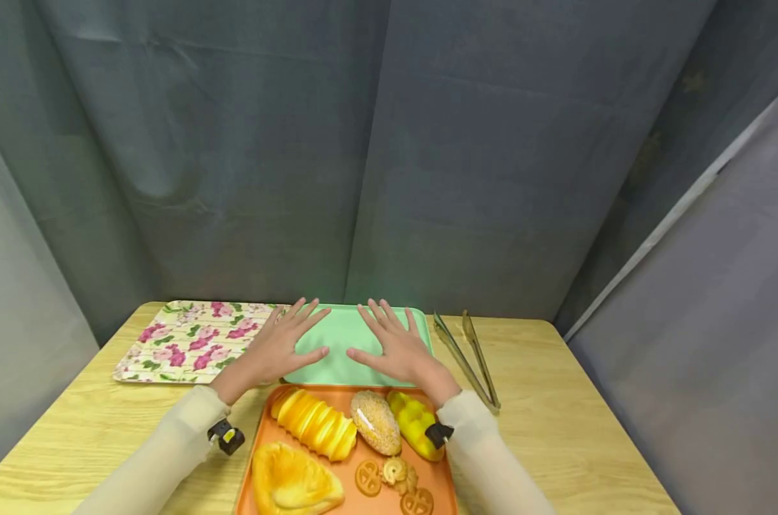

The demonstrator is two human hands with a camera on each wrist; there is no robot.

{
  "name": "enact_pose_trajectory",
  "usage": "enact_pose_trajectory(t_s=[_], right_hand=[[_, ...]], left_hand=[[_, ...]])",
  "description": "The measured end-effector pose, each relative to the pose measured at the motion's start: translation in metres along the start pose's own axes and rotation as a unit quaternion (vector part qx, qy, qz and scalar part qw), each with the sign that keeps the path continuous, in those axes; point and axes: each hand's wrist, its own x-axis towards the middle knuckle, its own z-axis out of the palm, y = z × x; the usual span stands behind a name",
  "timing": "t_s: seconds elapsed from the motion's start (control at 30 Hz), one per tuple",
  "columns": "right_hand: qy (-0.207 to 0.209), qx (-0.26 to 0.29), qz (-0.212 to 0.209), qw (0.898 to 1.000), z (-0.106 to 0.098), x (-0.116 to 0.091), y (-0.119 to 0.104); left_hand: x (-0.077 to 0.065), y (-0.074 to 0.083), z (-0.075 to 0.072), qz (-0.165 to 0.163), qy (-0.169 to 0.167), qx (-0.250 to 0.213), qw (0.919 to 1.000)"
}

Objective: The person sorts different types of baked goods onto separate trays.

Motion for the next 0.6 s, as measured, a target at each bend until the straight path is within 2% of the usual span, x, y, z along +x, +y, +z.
enact_pose_trajectory(t_s=[0.13,0.27,0.33,0.43,0.6], right_hand=[[0.014,0.007,-0.007,1.000,-0.006,-0.001,0.004],[0.023,0.018,-0.005,1.000,-0.017,-0.006,0.012],[0.025,0.019,0.003,0.999,-0.023,-0.010,0.019],[0.028,0.029,0.017,0.999,-0.033,-0.016,0.031],[0.029,0.055,0.047,0.997,-0.043,-0.032,0.056]], left_hand=[[-0.003,-0.007,-0.004,-0.009,0.013,-0.050,0.9986],[-0.012,-0.017,-0.009,-0.028,0.010,-0.136,0.9903],[-0.019,-0.023,-0.013,-0.043,-0.002,-0.193,0.9802],[-0.029,-0.034,-0.017,-0.062,-0.019,-0.254,0.9650],[-0.049,-0.048,-0.021,-0.095,-0.057,-0.322,0.9403]])
